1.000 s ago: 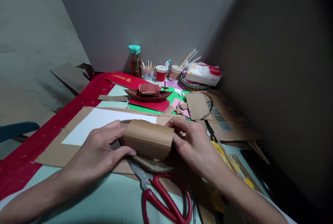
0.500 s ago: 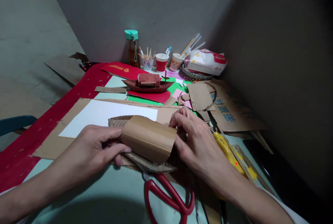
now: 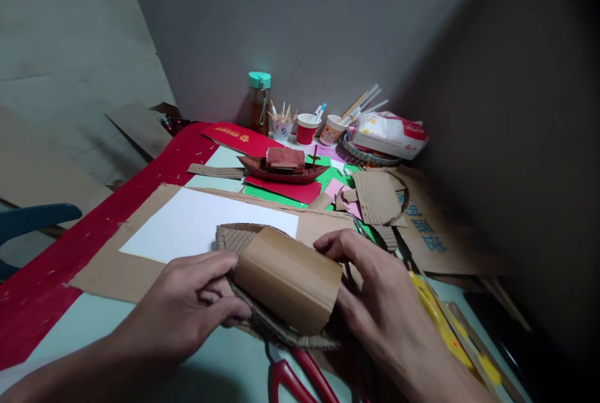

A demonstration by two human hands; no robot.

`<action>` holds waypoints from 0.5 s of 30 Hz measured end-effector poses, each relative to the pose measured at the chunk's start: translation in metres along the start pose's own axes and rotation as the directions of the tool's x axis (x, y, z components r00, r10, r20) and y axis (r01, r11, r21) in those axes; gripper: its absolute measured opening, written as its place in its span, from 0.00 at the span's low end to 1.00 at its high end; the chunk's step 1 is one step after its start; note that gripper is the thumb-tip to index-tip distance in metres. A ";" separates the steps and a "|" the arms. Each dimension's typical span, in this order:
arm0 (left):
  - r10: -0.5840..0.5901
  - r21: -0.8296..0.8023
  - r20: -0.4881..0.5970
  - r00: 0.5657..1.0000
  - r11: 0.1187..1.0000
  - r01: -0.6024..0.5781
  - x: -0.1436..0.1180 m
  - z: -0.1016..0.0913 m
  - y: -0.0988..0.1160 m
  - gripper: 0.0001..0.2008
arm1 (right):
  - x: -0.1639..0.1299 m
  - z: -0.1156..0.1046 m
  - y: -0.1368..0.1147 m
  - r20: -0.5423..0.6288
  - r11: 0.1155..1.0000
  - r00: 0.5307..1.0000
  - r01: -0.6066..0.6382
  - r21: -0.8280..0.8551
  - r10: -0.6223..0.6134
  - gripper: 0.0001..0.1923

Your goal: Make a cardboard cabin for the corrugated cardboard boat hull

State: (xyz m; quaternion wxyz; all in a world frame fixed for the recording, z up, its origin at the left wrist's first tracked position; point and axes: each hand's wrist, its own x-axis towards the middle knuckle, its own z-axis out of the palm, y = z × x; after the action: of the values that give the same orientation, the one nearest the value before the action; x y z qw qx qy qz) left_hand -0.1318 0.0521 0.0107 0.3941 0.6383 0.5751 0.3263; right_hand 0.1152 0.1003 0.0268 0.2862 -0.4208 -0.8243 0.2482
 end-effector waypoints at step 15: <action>0.056 -0.163 -0.165 0.985 0.983 -0.083 0.004 0.011 -0.022 0.15 | 0.004 -0.004 0.007 0.079 0.994 0.992 -0.091 -0.063 0.096 0.15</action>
State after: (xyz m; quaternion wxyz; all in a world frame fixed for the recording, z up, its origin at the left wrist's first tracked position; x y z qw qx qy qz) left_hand -0.1317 0.0555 -0.0140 0.3878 0.5939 0.5525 0.4377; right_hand 0.1203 0.1083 0.0261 0.2274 -0.4568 -0.8217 0.2538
